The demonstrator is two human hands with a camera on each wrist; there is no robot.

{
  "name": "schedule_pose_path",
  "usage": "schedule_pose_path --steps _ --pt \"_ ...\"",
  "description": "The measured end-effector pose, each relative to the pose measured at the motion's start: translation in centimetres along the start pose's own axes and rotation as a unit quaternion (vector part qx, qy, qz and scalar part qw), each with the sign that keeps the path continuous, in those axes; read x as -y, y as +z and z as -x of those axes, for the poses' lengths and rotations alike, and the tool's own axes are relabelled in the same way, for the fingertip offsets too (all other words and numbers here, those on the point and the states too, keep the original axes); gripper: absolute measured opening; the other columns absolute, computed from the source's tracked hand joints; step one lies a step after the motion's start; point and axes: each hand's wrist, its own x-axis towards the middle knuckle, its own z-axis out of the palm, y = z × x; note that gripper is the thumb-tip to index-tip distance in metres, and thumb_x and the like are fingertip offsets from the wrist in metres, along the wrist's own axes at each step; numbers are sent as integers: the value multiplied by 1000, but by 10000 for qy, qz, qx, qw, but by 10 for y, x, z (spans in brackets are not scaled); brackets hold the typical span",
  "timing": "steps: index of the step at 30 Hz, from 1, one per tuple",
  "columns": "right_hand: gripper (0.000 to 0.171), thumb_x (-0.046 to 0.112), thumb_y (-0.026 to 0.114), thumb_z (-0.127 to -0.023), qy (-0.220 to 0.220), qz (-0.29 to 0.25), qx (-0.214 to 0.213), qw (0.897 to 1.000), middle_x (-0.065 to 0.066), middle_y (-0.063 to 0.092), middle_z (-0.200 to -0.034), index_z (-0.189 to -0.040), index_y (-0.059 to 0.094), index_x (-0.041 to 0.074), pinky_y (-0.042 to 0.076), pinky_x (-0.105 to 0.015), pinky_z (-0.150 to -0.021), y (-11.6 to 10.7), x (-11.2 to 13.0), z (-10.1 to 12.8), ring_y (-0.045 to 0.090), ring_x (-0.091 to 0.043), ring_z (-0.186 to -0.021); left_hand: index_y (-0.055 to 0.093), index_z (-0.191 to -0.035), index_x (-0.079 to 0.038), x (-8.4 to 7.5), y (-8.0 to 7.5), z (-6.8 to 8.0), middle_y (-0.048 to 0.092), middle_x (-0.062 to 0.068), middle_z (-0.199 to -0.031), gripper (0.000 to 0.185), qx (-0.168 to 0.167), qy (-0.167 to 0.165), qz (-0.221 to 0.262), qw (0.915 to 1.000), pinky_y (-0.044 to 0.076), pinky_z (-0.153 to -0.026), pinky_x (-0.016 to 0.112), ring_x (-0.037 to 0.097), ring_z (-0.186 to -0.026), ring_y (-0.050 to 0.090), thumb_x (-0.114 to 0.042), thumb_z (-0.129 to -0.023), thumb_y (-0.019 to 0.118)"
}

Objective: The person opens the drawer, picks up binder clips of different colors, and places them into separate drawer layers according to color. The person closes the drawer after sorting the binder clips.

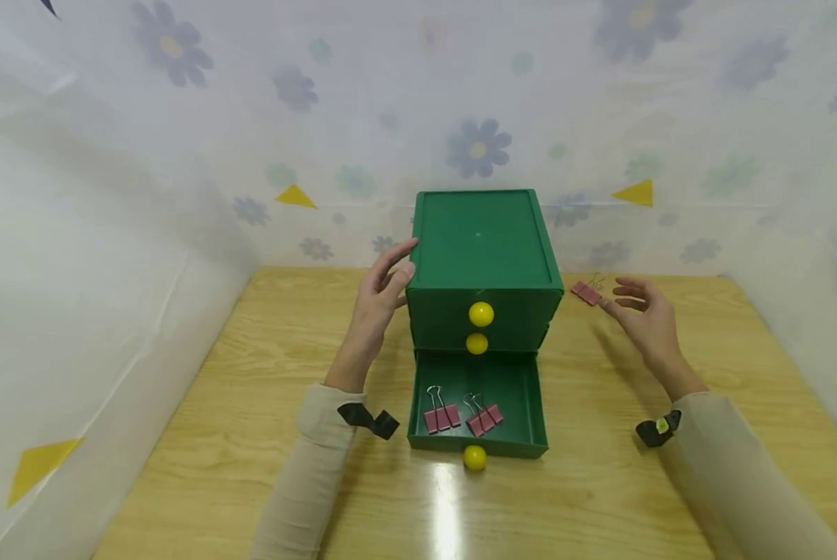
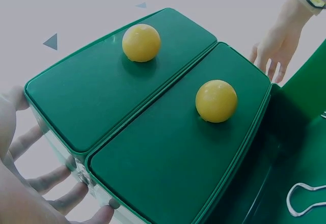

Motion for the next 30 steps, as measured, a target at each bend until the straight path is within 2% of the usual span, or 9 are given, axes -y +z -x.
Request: schedule_pose_path --steps 3,8,15,19,25,30 --pt "57 21 68 -100 195 -32 71 9998 -15 53 -134 -149 47 -1 50 -10 -76 -2 -10 -10 53 0 -102 55 -150 -25 -1 -1 0 45 -6 -155 44 4 17 -34 10000 43 -104 63 22 -137 49 -32 -107 55" --pt "62 23 67 -101 367 206 223 9989 -27 50 -137 -150 43 -6 49 -10 -75 -1 -21 -21 52 -2 -101 54 -151 -25 -3 -4 3 44 -7 -155 44 17 -7 -60 10000 44 -104 62 21 -138 48 -31 -107 54" --pt "64 26 67 -101 467 701 418 9956 -32 52 -136 -150 42 -5 42 -14 -79 -1 -26 -32 53 -29 -113 54 -151 -27 -4 -5 5 44 -8 -155 45 22 21 -67 10000 42 -104 64 20 -139 47 -33 -106 55" --pt "64 27 66 -102 558 760 573 9939 -33 51 -137 -151 41 -7 44 -25 -85 3 -26 -38 52 -34 -114 54 -151 -27 -4 -5 4 44 -8 -155 45 28 17 -60 10000 42 -104 64 20 -139 47 -33 -106 55" --pt "65 33 63 -103 626 820 727 9920 -34 47 -139 -150 41 -7 44 -54 -95 10 -28 -41 47 -42 -117 53 -151 -26 -5 -4 4 44 -7 -156 45 48 6 -61 10000 43 -104 63 21 -140 47 -32 -107 55" --pt "62 28 67 -101 669 918 832 9900 -33 48 -137 -145 45 -9 42 -59 -98 15 -25 -44 47 -45 -119 54 -151 -26 -5 -5 5 44 -8 -156 44 27 -20 -92 10000 44 -104 62 21 -139 48 -31 -107 54"
